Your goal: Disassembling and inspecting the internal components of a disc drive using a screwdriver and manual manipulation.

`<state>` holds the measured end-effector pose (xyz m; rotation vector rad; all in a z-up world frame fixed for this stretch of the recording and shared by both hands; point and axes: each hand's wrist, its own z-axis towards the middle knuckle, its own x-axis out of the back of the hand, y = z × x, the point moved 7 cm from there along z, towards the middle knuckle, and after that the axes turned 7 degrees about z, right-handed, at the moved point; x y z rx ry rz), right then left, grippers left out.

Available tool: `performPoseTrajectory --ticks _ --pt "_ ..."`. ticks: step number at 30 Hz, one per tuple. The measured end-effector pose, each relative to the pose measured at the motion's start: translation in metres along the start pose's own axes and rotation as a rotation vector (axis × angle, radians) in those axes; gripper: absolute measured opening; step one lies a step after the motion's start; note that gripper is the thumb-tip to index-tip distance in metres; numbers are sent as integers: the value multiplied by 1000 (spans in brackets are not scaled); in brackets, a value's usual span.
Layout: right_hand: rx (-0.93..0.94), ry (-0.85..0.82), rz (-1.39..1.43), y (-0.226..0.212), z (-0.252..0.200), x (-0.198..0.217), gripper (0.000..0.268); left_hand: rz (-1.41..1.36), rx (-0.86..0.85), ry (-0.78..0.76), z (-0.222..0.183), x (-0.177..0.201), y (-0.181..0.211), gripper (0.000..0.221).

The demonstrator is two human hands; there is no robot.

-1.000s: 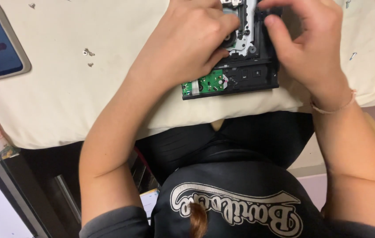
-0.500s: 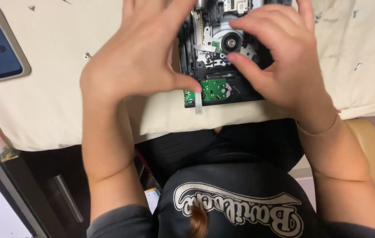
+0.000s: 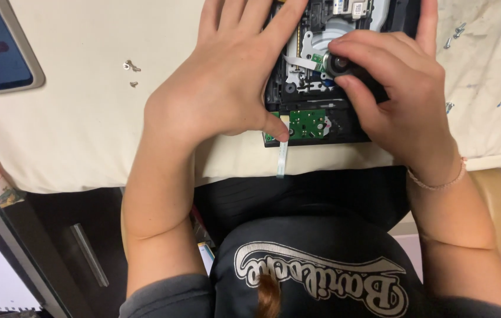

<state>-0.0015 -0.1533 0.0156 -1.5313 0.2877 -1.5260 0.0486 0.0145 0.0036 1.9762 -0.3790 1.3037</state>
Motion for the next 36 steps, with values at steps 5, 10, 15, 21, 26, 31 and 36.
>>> performPoseTrajectory --ticks 5,10,15,21,26,31,36 --pt "-25 -78 -24 -5 10 -3 28 -20 4 -24 -1 -3 0 157" --pt "0 -66 -42 -3 16 -4 27 -13 3 -24 1 -5 -1 157" --pt "19 -91 -1 0 16 -2 17 -33 4 -25 1 -6 -2 154" --pt "7 -243 5 7 20 -7 19 -58 4 -34 0 -3 -1 156" --pt "-1 -294 21 9 22 -8 22 -64 9 -41 1 -4 -1 155" --pt "2 -302 37 8 23 -9 25 -58 -1 -30 1 -5 -2 154" --pt "46 -223 -69 2 22 -5 20 -70 0 -35 1 -4 -1 154"
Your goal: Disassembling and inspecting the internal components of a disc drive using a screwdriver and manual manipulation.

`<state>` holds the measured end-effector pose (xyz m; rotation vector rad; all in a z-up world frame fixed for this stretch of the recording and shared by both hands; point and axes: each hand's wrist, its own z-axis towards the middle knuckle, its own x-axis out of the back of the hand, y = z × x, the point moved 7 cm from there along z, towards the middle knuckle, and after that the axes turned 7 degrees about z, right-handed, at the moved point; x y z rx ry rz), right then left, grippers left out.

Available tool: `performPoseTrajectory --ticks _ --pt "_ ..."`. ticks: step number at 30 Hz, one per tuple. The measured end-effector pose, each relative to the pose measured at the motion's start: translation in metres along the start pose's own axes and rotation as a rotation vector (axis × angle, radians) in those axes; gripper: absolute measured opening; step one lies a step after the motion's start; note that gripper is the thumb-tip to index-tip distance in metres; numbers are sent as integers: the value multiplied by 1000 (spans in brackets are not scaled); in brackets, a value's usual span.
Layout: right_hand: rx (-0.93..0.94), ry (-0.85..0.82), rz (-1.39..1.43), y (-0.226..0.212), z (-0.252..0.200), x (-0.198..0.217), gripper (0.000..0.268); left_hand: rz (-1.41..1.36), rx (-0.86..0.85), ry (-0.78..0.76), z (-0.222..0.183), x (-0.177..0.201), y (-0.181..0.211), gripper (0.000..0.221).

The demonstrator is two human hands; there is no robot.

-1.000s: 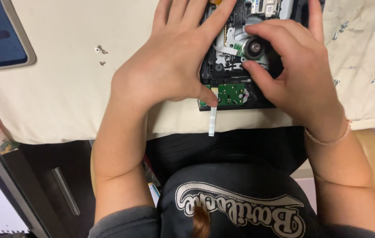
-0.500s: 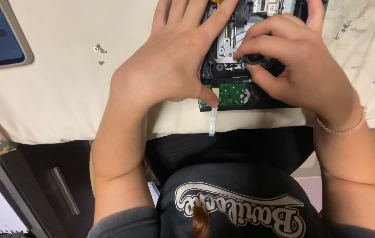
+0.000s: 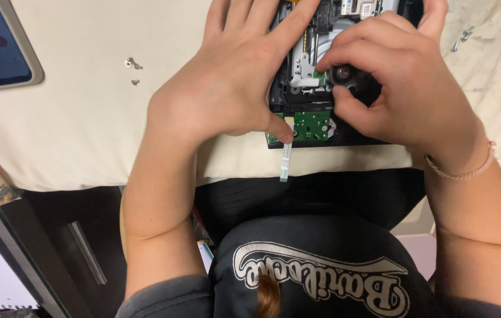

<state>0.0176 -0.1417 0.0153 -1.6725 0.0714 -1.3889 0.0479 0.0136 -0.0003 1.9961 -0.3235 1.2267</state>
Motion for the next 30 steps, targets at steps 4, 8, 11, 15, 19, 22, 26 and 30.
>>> performPoseTrajectory --ticks 4,8,11,15,19,22,26,30 --pt "-20 100 -79 -1 -3 1 16 9 1 16 -1 0 -1 154" --pt "-56 196 -67 5 -9 -1 16 17 -14 41 -1 0 -1 152" --pt "-41 232 -45 5 -11 1 18 14 -23 56 -1 0 -1 150" --pt "3 245 -4 3 -12 3 19 14 -16 54 -1 0 -1 151" --pt "6 260 13 1 -12 4 22 21 -14 46 0 0 -2 152" --pt "-2 281 33 -1 -12 5 26 12 -22 41 -1 1 -1 154" --pt "14 302 21 -2 -13 5 27 13 -19 37 -1 0 -1 153" --pt "49 279 95 -3 -14 8 22 -1 -23 41 -1 2 0 153"
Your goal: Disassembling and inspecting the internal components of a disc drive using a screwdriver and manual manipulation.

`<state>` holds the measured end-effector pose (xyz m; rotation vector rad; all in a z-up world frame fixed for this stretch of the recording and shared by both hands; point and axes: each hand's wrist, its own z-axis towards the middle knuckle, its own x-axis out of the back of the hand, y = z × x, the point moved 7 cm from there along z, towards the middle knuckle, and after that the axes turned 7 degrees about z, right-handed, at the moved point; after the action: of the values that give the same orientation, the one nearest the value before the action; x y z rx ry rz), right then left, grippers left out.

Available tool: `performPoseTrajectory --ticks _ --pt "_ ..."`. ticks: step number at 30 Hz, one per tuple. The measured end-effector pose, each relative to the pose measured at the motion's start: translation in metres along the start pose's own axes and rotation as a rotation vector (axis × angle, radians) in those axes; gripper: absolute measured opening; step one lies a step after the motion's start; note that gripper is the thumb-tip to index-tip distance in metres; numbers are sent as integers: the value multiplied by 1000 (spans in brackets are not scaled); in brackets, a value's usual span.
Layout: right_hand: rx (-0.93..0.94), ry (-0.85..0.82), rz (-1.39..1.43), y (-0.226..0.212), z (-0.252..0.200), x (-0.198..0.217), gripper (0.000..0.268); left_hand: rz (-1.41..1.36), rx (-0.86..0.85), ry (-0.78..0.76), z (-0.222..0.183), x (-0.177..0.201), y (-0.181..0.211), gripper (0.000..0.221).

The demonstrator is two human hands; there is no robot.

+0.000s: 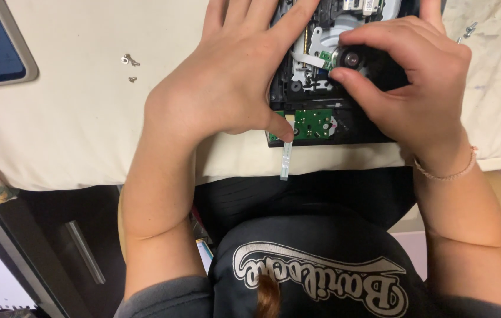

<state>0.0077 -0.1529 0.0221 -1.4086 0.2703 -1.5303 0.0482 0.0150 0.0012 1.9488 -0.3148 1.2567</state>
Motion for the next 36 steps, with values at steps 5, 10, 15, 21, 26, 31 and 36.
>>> performPoseTrajectory --ticks 5,10,15,21,26,31,36 --pt "20 -50 76 -8 6 -1 17 9 30 -55 0 -2 -1 158" --pt "62 -98 119 -12 10 -5 12 26 38 -60 -1 -1 1 157" --pt "63 -98 125 -12 12 -7 8 25 66 -72 -1 -1 0 167" --pt "15 -36 34 -3 3 -7 18 42 79 -95 -2 1 2 167" --pt "-72 92 -10 2 2 0 17 39 81 -95 -1 3 3 167" --pt "-90 120 -10 5 -3 1 21 63 72 -93 -1 2 3 169" --pt "-45 117 -6 2 0 1 21 46 73 -92 -1 2 2 168"
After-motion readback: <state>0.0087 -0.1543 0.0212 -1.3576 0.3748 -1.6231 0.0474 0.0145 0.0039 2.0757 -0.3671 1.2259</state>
